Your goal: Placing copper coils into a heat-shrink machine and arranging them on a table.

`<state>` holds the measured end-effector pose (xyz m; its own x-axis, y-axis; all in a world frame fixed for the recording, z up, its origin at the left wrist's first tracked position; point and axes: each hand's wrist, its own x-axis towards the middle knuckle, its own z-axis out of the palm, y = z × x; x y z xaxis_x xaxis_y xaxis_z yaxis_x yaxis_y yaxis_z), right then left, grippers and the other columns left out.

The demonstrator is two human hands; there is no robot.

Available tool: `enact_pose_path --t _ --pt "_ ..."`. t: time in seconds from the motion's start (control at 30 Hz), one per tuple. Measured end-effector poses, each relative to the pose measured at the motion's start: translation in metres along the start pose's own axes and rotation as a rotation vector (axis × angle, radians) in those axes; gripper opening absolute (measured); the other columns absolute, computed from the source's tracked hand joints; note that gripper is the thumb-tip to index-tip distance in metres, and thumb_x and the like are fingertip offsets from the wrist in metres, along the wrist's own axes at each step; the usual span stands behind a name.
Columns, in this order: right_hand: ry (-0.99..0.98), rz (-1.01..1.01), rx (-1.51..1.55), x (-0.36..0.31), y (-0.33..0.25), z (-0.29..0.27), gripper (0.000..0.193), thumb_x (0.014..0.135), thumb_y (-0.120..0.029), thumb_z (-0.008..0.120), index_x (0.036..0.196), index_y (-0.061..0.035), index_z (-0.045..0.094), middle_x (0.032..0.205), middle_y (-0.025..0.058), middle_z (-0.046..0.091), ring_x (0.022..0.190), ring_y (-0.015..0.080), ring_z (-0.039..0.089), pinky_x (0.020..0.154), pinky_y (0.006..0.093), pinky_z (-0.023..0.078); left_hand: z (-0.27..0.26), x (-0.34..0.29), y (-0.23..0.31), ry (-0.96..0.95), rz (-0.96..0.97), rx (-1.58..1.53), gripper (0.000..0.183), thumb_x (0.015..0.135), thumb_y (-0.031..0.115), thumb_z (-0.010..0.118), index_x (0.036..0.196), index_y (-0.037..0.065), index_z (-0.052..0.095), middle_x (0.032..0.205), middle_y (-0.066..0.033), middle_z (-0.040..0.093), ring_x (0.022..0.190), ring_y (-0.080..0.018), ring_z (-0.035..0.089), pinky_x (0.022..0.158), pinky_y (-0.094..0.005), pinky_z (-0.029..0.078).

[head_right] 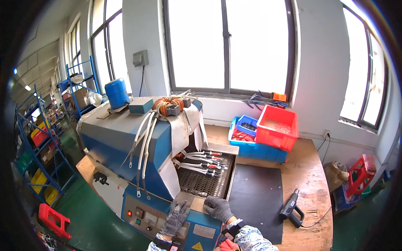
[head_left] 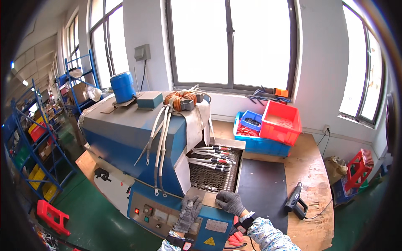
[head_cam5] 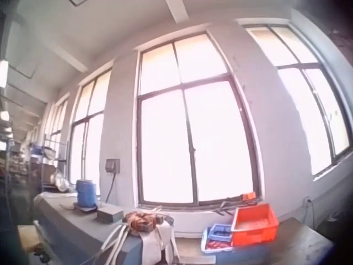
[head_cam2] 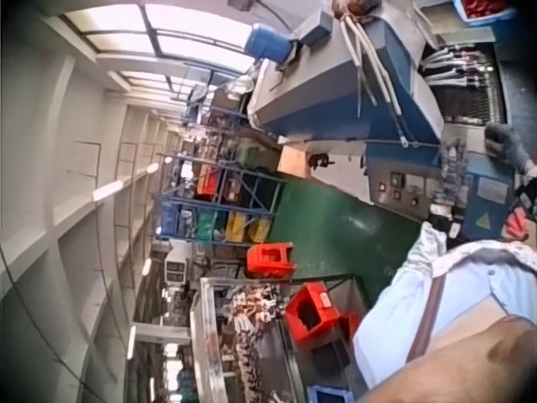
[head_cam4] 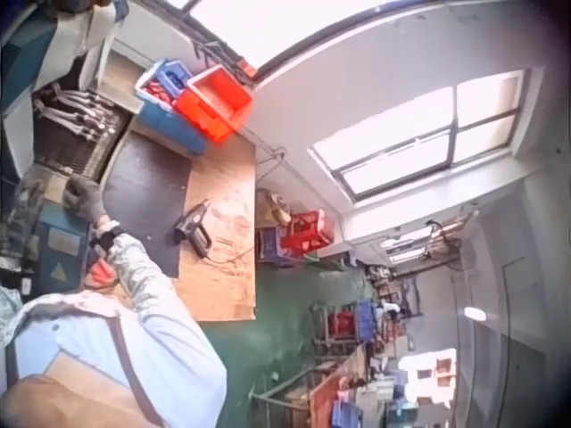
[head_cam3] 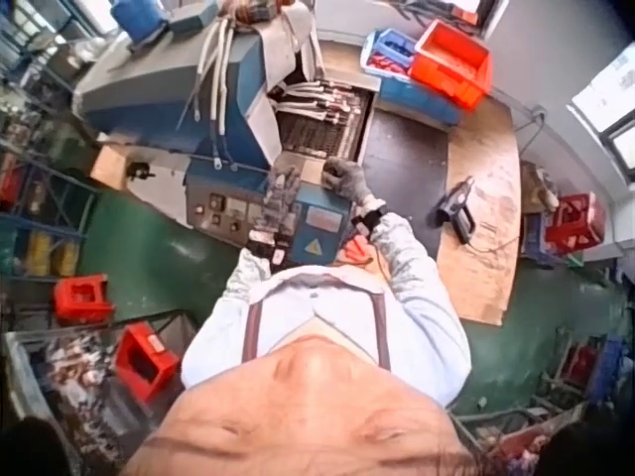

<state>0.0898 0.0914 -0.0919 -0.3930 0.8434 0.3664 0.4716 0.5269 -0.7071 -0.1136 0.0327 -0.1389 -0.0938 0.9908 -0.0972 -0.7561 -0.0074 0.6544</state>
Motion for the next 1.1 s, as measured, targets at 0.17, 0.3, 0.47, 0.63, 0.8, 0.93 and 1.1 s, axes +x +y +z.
enact_pose_path --t 0.17,0.3,0.47,0.63,0.8,0.93,1.1 --pt "0.041 0.007 -0.047 -0.009 0.0 0.007 0.012 0.077 -0.016 0.068 0.085 -0.0082 0.062 0.069 0.0099 0.061 0.061 0.0231 0.062 0.058 0.0326 0.05 -0.004 -0.008 0.0 -0.005 -0.034 0.038 0.042 0.097 0.013 0.036 0.135 0.023 0.019 0.132 -0.0179 0.039 0.124 -0.0309 0.043 0.102 -0.0437 0.039" --pt "0.135 0.096 -0.014 -0.016 -0.005 -0.001 0.013 0.079 -0.021 0.064 0.087 -0.0102 0.062 0.077 0.0108 0.064 0.071 0.0289 0.064 0.061 0.0364 0.05 -0.003 -0.01 -0.002 -0.104 -0.082 -0.03 0.054 0.095 0.016 0.046 0.138 0.022 0.015 0.134 -0.0174 0.037 0.125 -0.0295 0.041 0.101 -0.0434 0.04" --pt "0.082 0.055 -0.073 -0.008 -0.012 0.004 0.014 0.08 -0.019 0.06 0.089 -0.0088 0.057 0.079 0.0126 0.062 0.076 0.0315 0.062 0.066 0.0405 0.049 -0.03 0.002 -0.007 -0.198 0.068 0.053 0.059 0.092 0.005 0.046 0.138 0.026 0.016 0.134 -0.0136 0.04 0.12 -0.0302 0.046 0.098 -0.0414 0.044" --pt "0.13 -0.015 -0.148 -0.011 -0.001 0.003 0.014 0.08 -0.019 0.061 0.089 -0.0092 0.056 0.079 0.0148 0.06 0.074 0.0351 0.06 0.065 0.0424 0.048 -0.013 0.005 -0.004 -0.046 -0.087 -0.224 0.049 0.095 0.018 0.045 0.136 0.03 0.021 0.131 -0.0125 0.042 0.117 -0.0279 0.049 0.095 -0.0405 0.045" --pt "0.148 -0.031 -0.14 -0.015 -0.006 0.001 0.014 0.08 -0.019 0.061 0.089 -0.0097 0.056 0.078 0.0144 0.06 0.074 0.035 0.06 0.065 0.0423 0.048 -0.022 0.008 -0.006 0.029 -0.084 -0.169 0.044 0.097 0.024 0.04 0.136 0.032 0.021 0.13 -0.0119 0.044 0.116 -0.0279 0.049 0.091 -0.0423 0.048" --pt "0.155 -0.053 -0.146 -0.017 -0.001 0.002 0.014 0.08 -0.019 0.061 0.089 -0.0092 0.055 0.079 0.0145 0.059 0.074 0.0351 0.059 0.065 0.0421 0.048 -0.022 0.012 -0.009 0.096 -0.111 -0.068 0.043 0.097 0.024 0.037 0.137 0.032 0.021 0.131 -0.0117 0.043 0.118 -0.0286 0.048 0.09 -0.0433 0.049" --pt "0.142 -0.05 -0.138 -0.015 -0.002 0.003 0.014 0.08 -0.018 0.061 0.089 -0.0088 0.056 0.08 0.0144 0.059 0.075 0.0348 0.059 0.065 0.0421 0.048 -0.056 0.012 -0.012 -0.196 -0.037 -0.206 0.038 0.097 0.022 0.038 0.133 0.01 0.039 0.135 -0.0204 0.04 0.128 -0.0322 0.038 0.105 -0.0421 0.036"
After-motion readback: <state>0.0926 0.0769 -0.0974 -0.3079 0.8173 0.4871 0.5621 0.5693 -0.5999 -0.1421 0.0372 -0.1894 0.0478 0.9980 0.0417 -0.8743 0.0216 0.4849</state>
